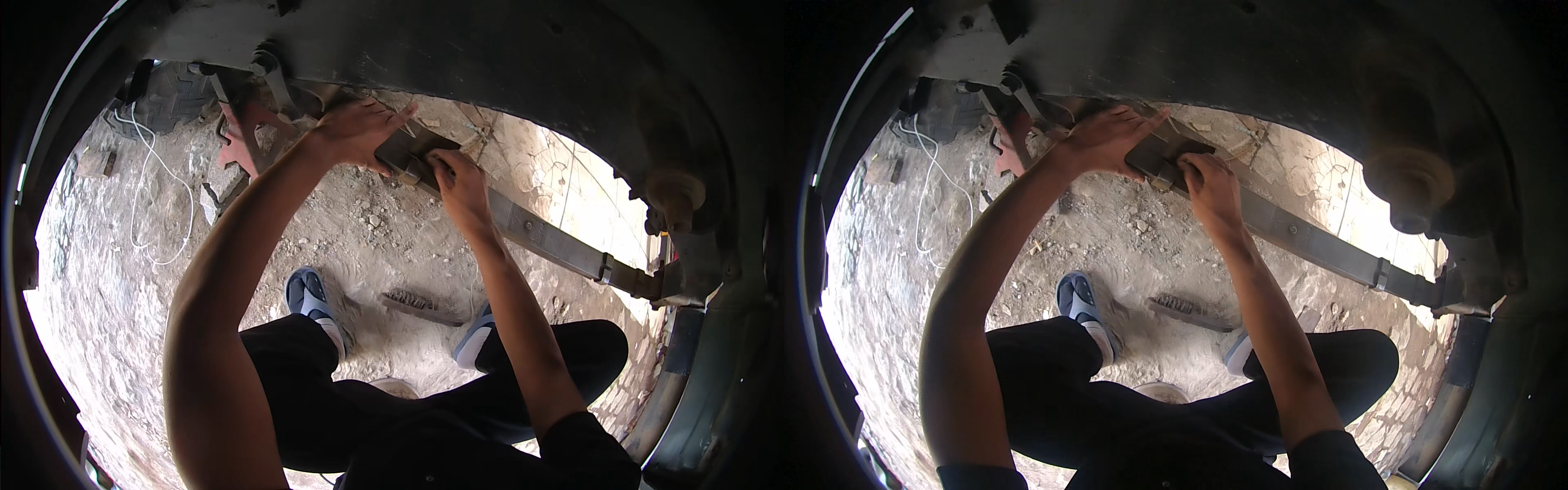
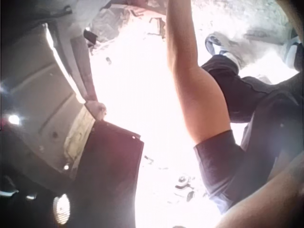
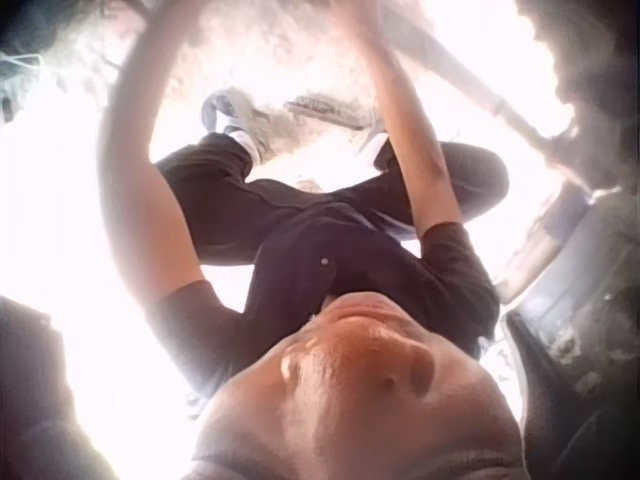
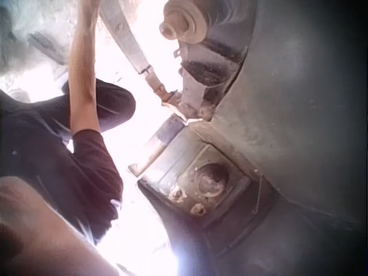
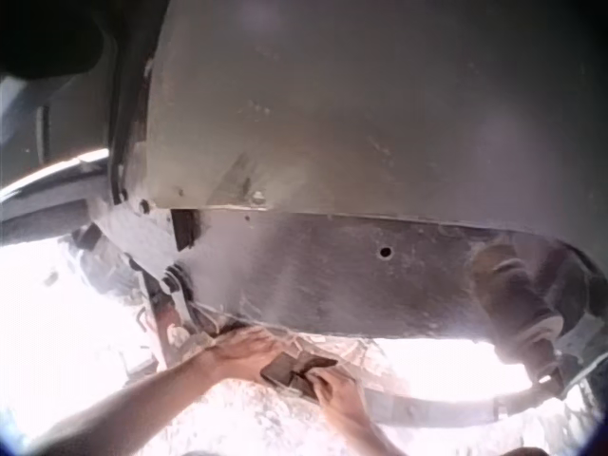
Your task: The person sits under a vehicle and uses a wrench to tighten bolts on a metal suspension component. They repeatedly adjust the component and secure it in place.
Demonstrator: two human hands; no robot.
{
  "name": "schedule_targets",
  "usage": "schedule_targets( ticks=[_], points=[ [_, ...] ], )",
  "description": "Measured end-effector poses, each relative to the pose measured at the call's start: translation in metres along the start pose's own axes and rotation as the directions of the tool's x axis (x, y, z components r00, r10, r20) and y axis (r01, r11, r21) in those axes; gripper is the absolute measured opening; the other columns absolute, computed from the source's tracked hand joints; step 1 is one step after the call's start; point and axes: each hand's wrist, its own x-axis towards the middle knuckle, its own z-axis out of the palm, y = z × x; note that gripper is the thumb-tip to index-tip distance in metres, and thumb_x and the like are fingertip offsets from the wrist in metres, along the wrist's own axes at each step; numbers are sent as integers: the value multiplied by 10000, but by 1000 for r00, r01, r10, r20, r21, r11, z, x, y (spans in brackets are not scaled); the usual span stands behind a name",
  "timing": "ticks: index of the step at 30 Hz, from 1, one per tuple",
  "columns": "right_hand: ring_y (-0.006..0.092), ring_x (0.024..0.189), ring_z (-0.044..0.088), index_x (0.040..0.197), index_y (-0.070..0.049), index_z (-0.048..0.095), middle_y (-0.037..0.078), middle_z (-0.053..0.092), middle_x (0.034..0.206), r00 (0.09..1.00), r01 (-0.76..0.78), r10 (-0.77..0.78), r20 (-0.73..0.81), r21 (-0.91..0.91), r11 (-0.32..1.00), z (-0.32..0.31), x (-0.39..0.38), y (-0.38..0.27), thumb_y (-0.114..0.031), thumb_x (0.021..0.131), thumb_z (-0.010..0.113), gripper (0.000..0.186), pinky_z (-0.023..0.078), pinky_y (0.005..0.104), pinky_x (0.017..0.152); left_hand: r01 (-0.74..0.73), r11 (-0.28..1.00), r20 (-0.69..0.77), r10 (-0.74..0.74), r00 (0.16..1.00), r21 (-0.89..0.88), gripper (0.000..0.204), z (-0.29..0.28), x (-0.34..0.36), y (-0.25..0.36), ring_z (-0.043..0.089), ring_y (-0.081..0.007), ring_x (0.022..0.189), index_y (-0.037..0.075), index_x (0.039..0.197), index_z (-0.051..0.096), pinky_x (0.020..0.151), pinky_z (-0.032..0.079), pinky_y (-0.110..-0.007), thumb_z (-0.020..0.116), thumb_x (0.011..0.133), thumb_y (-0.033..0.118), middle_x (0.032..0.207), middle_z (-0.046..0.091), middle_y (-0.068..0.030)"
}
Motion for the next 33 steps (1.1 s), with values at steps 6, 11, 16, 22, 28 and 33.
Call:
schedule_targets(
  ticks=[6,11,16,22,28,33],
  points=[
    [349,972,643,1018,-43,693,141,689,1000,1000,1,1,-21,90,996,15,7,-12,-74,887,629,149,510,428,826,-55,991,-52,62,997,126,981,15,0,-6,560,-267,1170,21,1317,515,1055,393,-383,714,667,728,1167,605,-109],
    [355,940,638,1024,-52,691,136,687,997,999,7,-6,-38,35,999,8,-1,-6,-96,894,627,151,510,432,814,-67,989,-34,72,997,131,1004,14,3,-8,526,-277,1203,13,1343,488,1069,381,-400,721,662,714,1230,575,-123],
    [349,951,638,1026,-62,691,125,690,994,998,54,-53,-39,29,998,18,13,-18,-114,904,625,148,515,428,817,-46,996,47,43,998,77,916,3,3,-5,545,-274,1201,27,1286,526,1066,384,-397,722,691,695,1220,589,-122],
    [322,937,665,1050,-40,691,131,690,1023,998,-36,38,-55,28,999,7,-11,4,-115,938,616,154,525,391,789,-24,999,20,24,1000,23,1021,1,2,-2,543,-288,1186,-6,1407,429,1060,391,-396,779,675,614,1233,571,-149],
    [312,937,643,1007,-55,693,109,691,978,991,75,-75,-110,-4,997,15,-5,-7,-95,912,632,120,517,413,790,-29,999,54,26,998,42,990,3,1,-2,549,-289,1173,-15,1370,462,1056,394,-382,783,669,607,1213,578,-143],
    [311,935,636,1005,-58,693,103,687,972,993,40,-45,-110,-42,998,5,-15,-2,-99,915,626,120,515,415,778,-45,999,76,43,996,29,917,-2,7,-3,544,-279,1164,-11,1288,524,1045,403,-379,782,662,607,1170,581,-121]
  ],
)
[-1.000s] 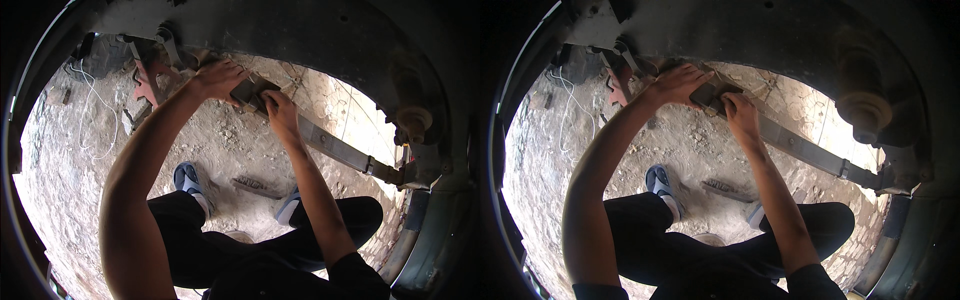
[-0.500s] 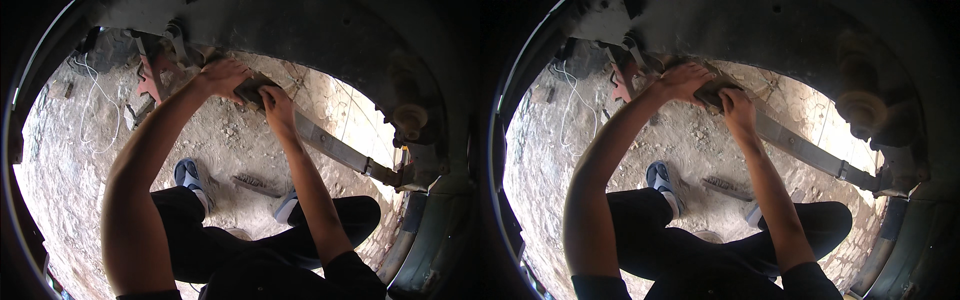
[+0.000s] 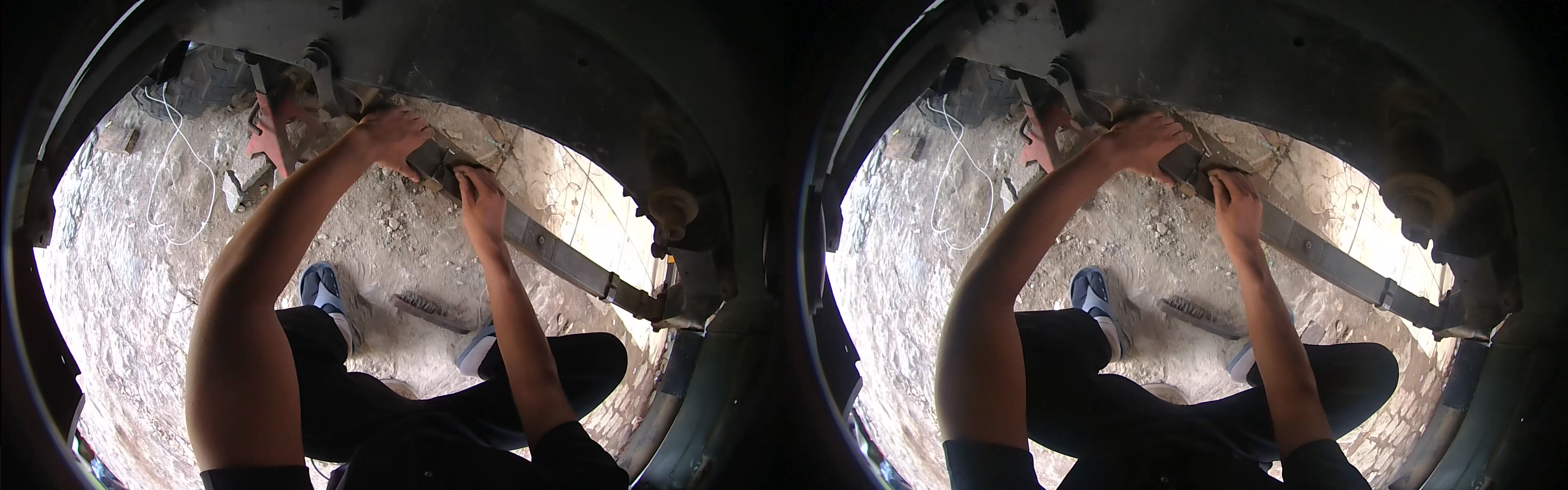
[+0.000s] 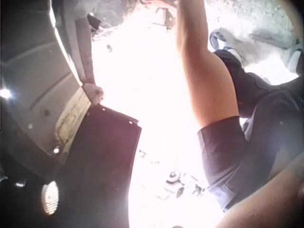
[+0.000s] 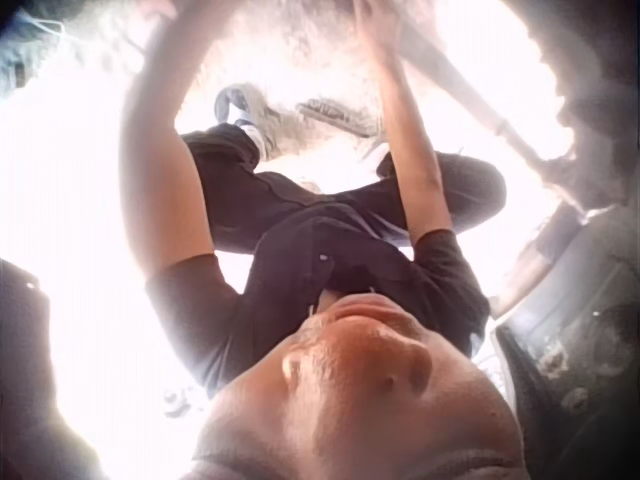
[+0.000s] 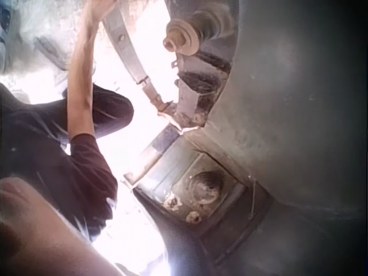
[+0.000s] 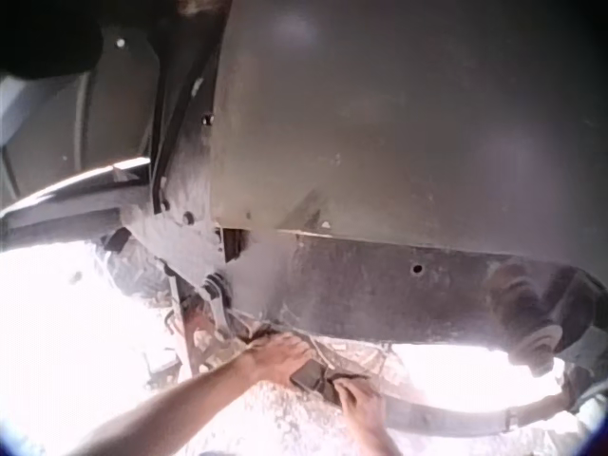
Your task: The person sits under a vehicle and uses a wrench to tighten bolts on a metal suspension component. They repeatedly adjust the component and secure it in place.
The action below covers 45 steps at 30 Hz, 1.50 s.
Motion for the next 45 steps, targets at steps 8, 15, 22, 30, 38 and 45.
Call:
schedule_targets(
  ticks=[8,15,22,30,38,45],
  points=[
    [316,947,649,1023,-34,691,130,689,993,1000,20,-20,15,20,1000,5,3,-1,-112,931,620,140,512,402,818,7,999,-37,-8,999,-45,900,1,-5,-1,541,-277,1166,5,1275,532,1032,404,-375,780,664,618,1174,576,-115],
    [321,922,643,1012,-47,697,122,691,966,999,36,-37,15,49,998,10,12,-6,-105,924,625,128,508,410,796,25,999,36,-24,999,-44,888,-1,-1,0,535,-277,1182,29,1295,524,1050,392,-384,786,670,603,1200,572,-114],
    [329,945,655,1024,-49,696,126,696,996,981,-191,185,52,154,969,-5,1,4,-111,926,618,139,509,407,826,18,997,-46,-21,999,-71,879,2,-2,-1,533,-277,1188,22,1283,532,1057,383,-394,784,671,601,1223,570,-116],
    [247,938,669,1059,-31,694,118,708,998,986,-151,135,96,193,969,6,13,-5,-116,939,615,167,510,338,819,25,998,10,-24,1000,-58,855,0,0,0,539,-267,1190,32,1262,553,1067,374,-392,792,662,593,1202,584,-111],
    [120,870,657,1058,-22,710,87,721,963,935,-352,342,89,318,880,-2,0,4,-147,947,632,185,504,260,777,-27,999,-13,26,1000,-32,938,5,-1,-1,525,-255,1213,97,1385,457,1082,347,-399,742,692,661,1231,574,-95],
    [283,897,695,1045,-13,699,151,708,1006,975,-221,217,46,118,968,5,10,-7,-146,931,637,186,531,367,794,-38,999,-49,36,998,-38,948,12,-4,-4,520,-245,1151,117,1436,434,1035,361,-398,773,694,600,1186,555,-78]
  ],
)
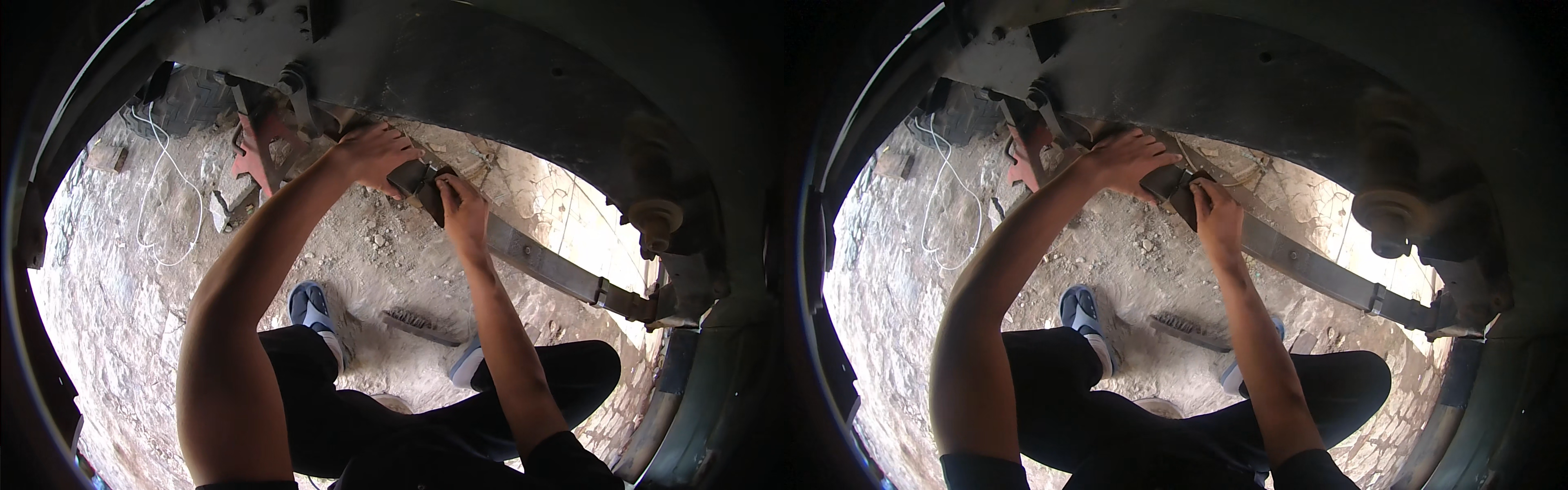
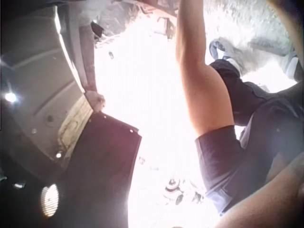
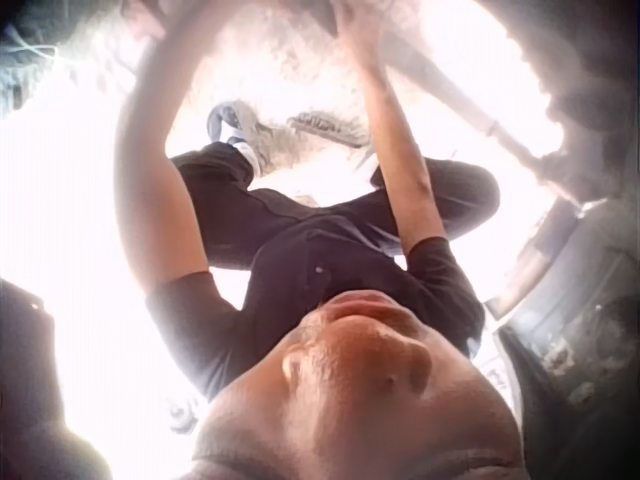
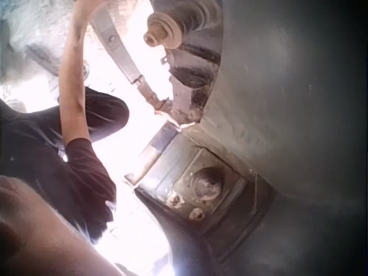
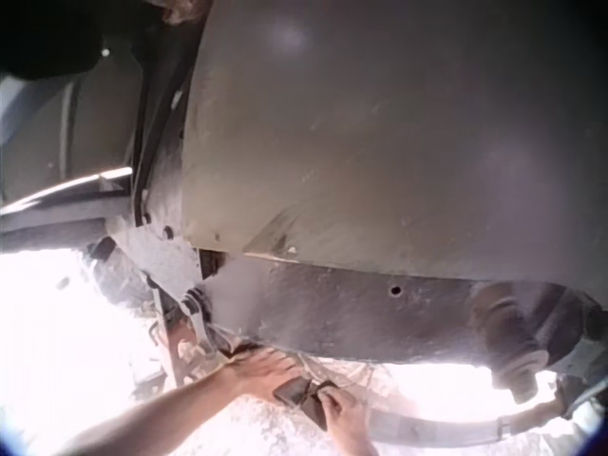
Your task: The person sits under a vehicle and uses a wrench to tighten bolts on a metal suspension component. They repeatedly adjust the component and secure it in place.
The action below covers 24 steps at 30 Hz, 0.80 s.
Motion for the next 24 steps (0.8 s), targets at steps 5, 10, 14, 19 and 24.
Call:
schedule_targets(
  ticks=[5,10,14,19,24],
  points=[
    [333,928,684,1045,-14,693,152,702,1013,992,123,-124,-7,-91,988,4,1,-7,-96,913,630,168,536,391,799,20,1000,51,-19,999,-21,940,-5,3,3,507,-258,1179,114,1433,434,1064,347,-404,766,702,602,1220,546,-89],
    [310,928,691,1050,-14,698,143,710,1017,987,158,-158,14,-45,986,7,7,-7,-98,914,632,173,535,368,804,40,999,70,-39,997,-8,940,-7,2,3,493,-260,1201,128,1442,427,1080,337,-411,757,708,614,1247,536,-84],
    [206,899,693,1068,-15,702,122,725,992,997,44,-52,63,126,991,7,10,-4,-100,924,642,178,524,316,810,61,995,156,-49,987,-75,865,-18,8,3,505,-293,1240,144,1437,445,1085,349,-408,735,753,588,1297,556,-105],
    [71,886,604,1096,-15,690,42,716,953,986,-164,144,83,377,911,4,3,5,-107,972,615,171,493,260,803,305,869,476,-93,875,-390,594,-46,32,1,558,-331,1225,181,1346,564,1015,433,-423,684,849,483,1269,619,-147],
    [147,896,646,1075,-18,691,89,707,974,999,24,-30,32,171,985,4,-1,1,-96,950,630,160,495,286,810,375,813,349,-228,909,-445,413,-29,39,8,607,-335,1153,147,1224,648,965,478,-415,664,886,384,1223,647,-161]
  ],
)
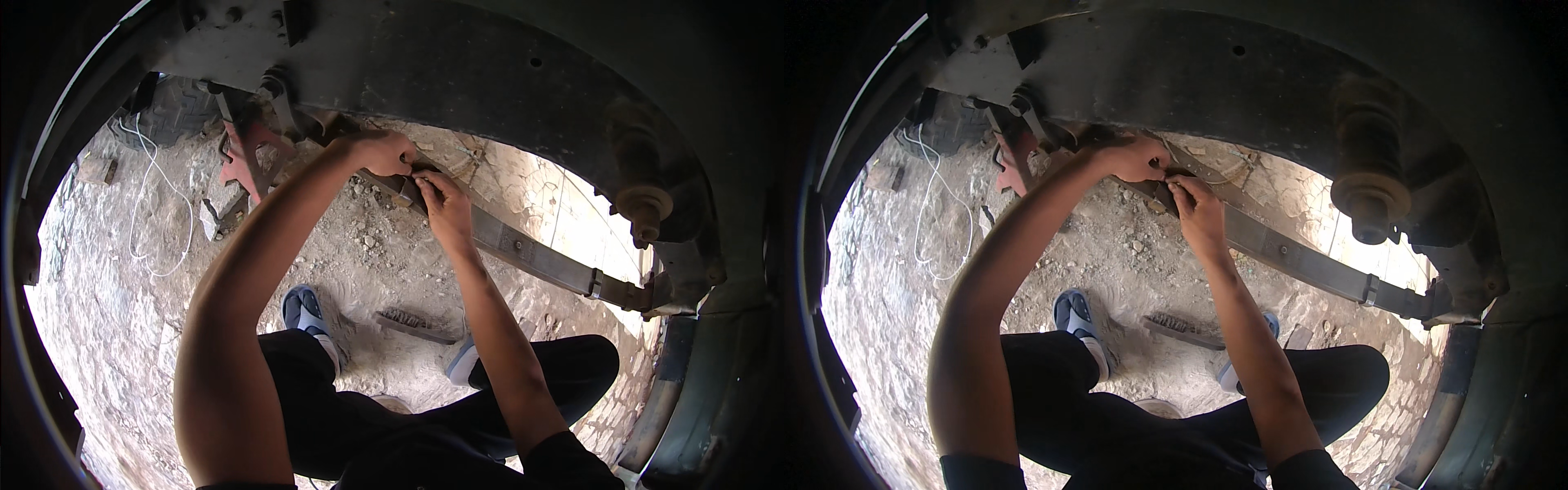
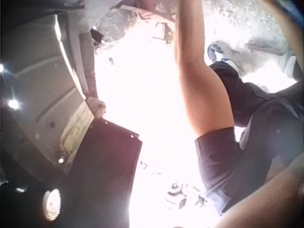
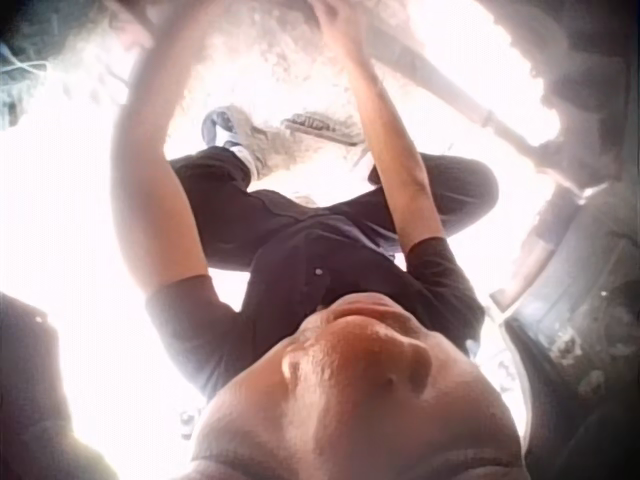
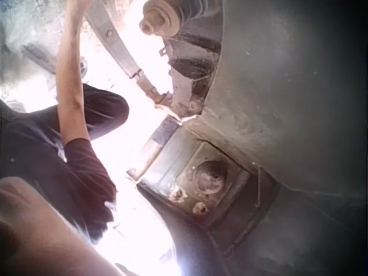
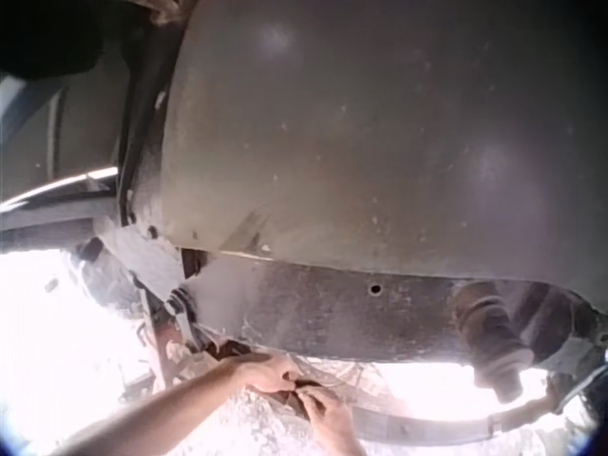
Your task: The person sits under a vehicle and uses a wrench to tighten bolts on a metal suspension component. They repeatedly adjust the component and secure it in place.
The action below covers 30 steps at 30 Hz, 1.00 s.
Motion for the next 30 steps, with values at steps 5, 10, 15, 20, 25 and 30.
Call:
schedule_targets(
  ticks=[5,10,15,20,25,30],
  points=[
    [271,926,673,1052,-19,689,136,696,1005,1000,1,-1,0,-108,994,-5,0,-4,-86,928,634,152,508,343,816,-50,999,-4,50,999,5,366,7,13,-8,626,-322,1111,132,1171,665,927,493,-401,675,879,352,1159,668,-158],
    [311,946,672,1081,-22,676,140,697,1027,999,6,1,37,-189,982,3,7,-17,-70,929,612,172,513,376,834,-112,994,-73,111,991,-8,370,8,11,-21,634,-317,1077,92,1151,659,891,498,-404,680,874,337,1134,669,-163],
    [320,948,671,1089,-24,669,155,692,1041,996,70,-56,69,-222,973,-10,3,-2,-68,924,610,181,512,377,835,-95,995,-59,93,994,-37,336,5,3,-7,622,-326,1054,80,1096,636,874,491,-409,700,855,306,1099,653,-150],
    [365,925,665,1063,-36,670,163,686,1025,997,67,-59,42,-227,972,3,8,-5,-77,911,615,166,525,421,775,-170,985,-90,169,981,5,305,6,6,-18,654,-311,995,76,1080,664,828,507,-394,699,863,288,1040,690,-149],
    [308,918,680,1097,-39,676,161,695,1039,999,8,4,44,-280,960,-7,3,-4,-88,930,614,184,518,363,810,-178,984,-36,179,983,24,295,1,5,-12,630,-327,1013,52,1051,636,845,493,-409,706,855,261,1059,651,-153],
    [313,934,676,1083,-45,681,156,696,1039,999,-21,25,21,-186,982,-4,3,-3,-107,928,626,175,516,372,810,-170,985,-35,171,985,38,291,4,11,-14,623,-342,1031,42,1046,627,857,488,-416,704,852,245,1070,638,-156]
  ],
)
